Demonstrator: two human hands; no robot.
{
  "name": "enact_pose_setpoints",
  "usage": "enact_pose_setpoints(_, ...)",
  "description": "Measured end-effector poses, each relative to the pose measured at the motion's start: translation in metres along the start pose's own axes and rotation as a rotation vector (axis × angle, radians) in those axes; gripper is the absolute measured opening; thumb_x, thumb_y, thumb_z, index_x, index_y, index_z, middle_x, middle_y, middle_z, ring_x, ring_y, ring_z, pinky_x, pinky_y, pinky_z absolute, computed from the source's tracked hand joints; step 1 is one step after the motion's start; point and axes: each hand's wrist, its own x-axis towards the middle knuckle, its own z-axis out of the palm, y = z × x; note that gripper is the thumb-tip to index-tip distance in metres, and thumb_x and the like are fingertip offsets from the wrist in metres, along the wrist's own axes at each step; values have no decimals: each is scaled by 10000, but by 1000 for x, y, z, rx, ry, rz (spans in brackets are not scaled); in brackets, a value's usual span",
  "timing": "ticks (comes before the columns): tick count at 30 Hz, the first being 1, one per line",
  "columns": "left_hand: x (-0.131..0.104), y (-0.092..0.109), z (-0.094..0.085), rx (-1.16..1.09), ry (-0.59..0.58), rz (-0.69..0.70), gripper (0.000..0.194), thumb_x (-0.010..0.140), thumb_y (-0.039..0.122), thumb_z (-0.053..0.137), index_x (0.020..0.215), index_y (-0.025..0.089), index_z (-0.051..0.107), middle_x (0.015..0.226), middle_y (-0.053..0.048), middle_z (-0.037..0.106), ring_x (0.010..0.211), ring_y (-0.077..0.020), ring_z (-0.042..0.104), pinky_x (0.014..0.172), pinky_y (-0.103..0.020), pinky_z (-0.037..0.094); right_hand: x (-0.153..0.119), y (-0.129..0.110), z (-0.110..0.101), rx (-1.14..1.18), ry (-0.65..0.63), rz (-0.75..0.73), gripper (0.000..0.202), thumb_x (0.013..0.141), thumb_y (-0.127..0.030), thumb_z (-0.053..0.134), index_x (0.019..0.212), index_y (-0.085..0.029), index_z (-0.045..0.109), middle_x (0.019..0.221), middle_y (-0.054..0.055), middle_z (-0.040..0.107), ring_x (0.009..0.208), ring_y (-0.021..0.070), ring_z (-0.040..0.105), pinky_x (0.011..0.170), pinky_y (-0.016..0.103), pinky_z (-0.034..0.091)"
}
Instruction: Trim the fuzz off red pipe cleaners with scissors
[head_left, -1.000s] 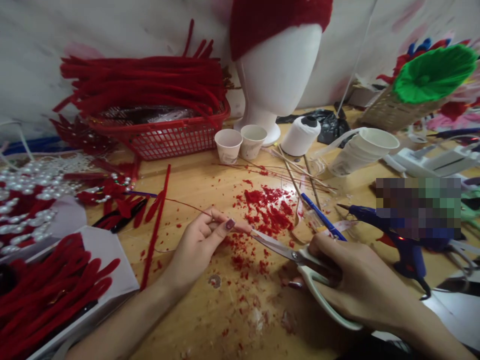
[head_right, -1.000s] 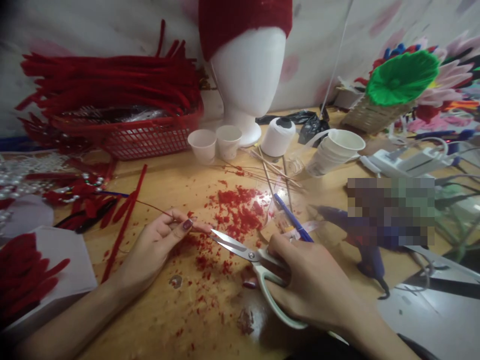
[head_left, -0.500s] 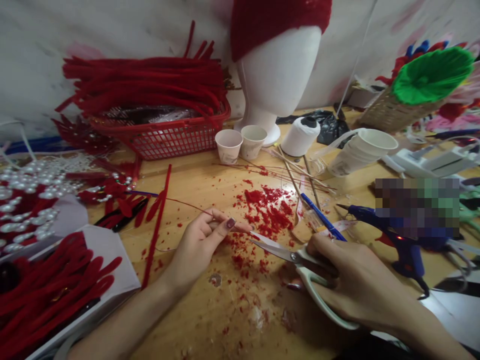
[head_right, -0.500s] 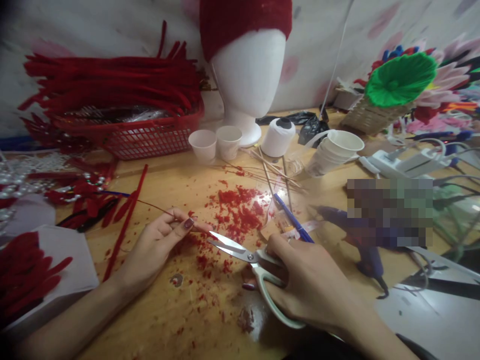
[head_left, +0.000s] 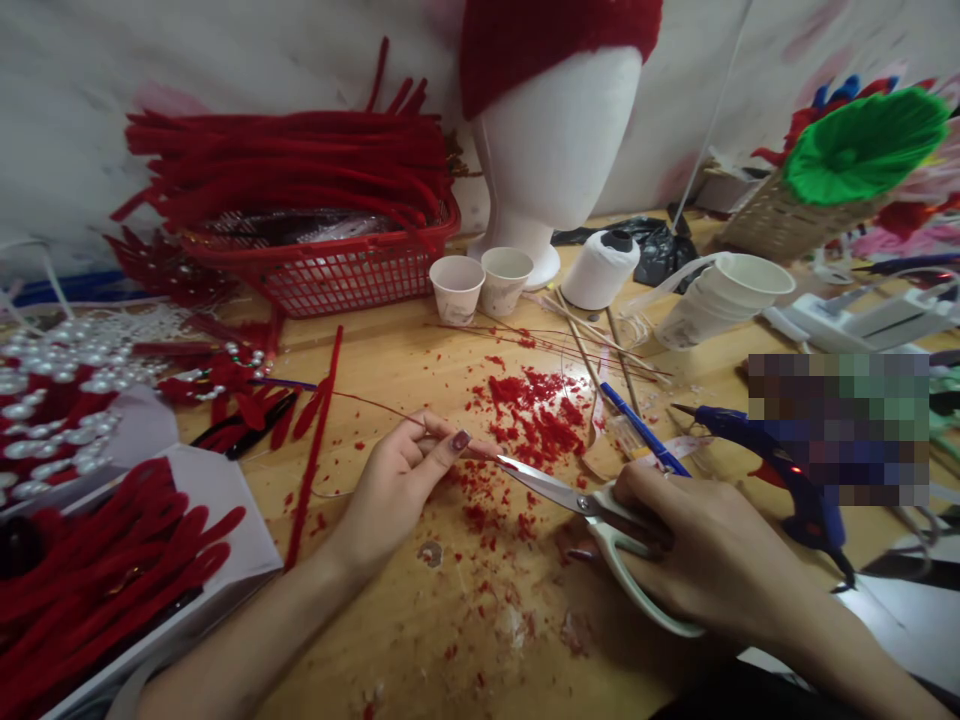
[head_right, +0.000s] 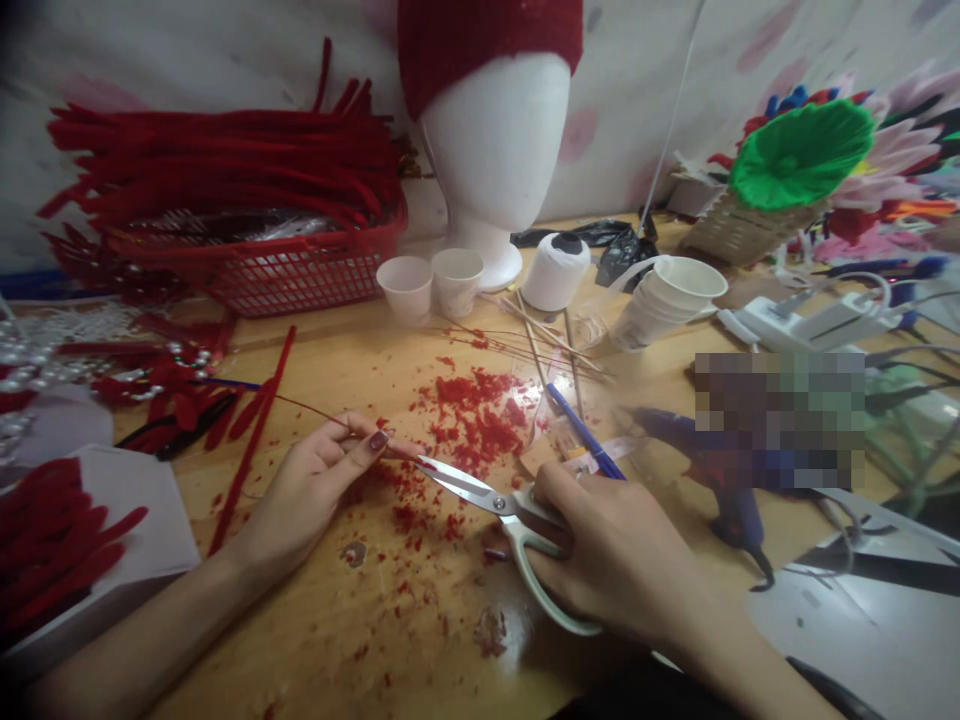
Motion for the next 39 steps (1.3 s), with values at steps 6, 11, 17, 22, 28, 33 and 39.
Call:
enact_pose_setpoints(6,0,0,0,-17,-37,-11,197,808,384,626,750,218,538,843,-69,765,873,-206,688,861,-330,470,-1,-1,1,-29,8,-1,279,787,-394,590,694,-229,385,534,-43,509,433,91,448,432,217,296)
enact_pose_setpoints(11,1,0,0,-53,-36,-19,199,809,376,629,750,215,527,850,-74,767,901,-212,690,884,-339,466,-1,1,2,18,-20,16,257,804,-386,574,687,-226,411,541,-36,529,451,92,479,449,216,316)
enact_pose_setpoints(17,1,-2,-2,-70,-25,-37,222,785,399,652,755,211,537,826,-82,768,880,-224,698,870,-352,478,0,6,-5,50,-24,10,242,796,-392,573,723,-225,416,583,-16,560,483,107,484,457,230,320)
enact_pose_setpoints(22,1,-1,-1,-100,-35,-69,227,753,390,685,736,207,552,814,-81,767,834,-220,700,793,-330,506,2,3,-7,-39,-27,-35,233,775,-375,596,742,-225,420,589,-13,564,487,117,502,458,236,305)
enact_pose_setpoints(28,1,2,2,-113,-37,-77,245,706,401,719,700,206,571,755,-80,760,772,-212,699,756,-313,504,2,1,-3,-93,16,-55,249,788,-418,587,757,-219,441,576,-12,556,480,121,507,468,237,311)
enact_pose_setpoints(33,1,1,2,-86,-26,-62,242,708,404,713,707,196,588,770,-84,757,726,-201,687,698,-299,500,1,3,-3,-82,-2,-51,205,767,-360,592,794,-218,446,605,-7,571,493,122,510,471,236,312)
enact_pose_setpoints(39,0,3,1,-52,-44,-83,258,734,409,691,744,185,562,806,-85,761,740,-195,688,691,-290,499,0,3,-5,-126,52,-56,212,758,-354,598,761,-220,433,576,-23,552,464,112,495,452,229,302)
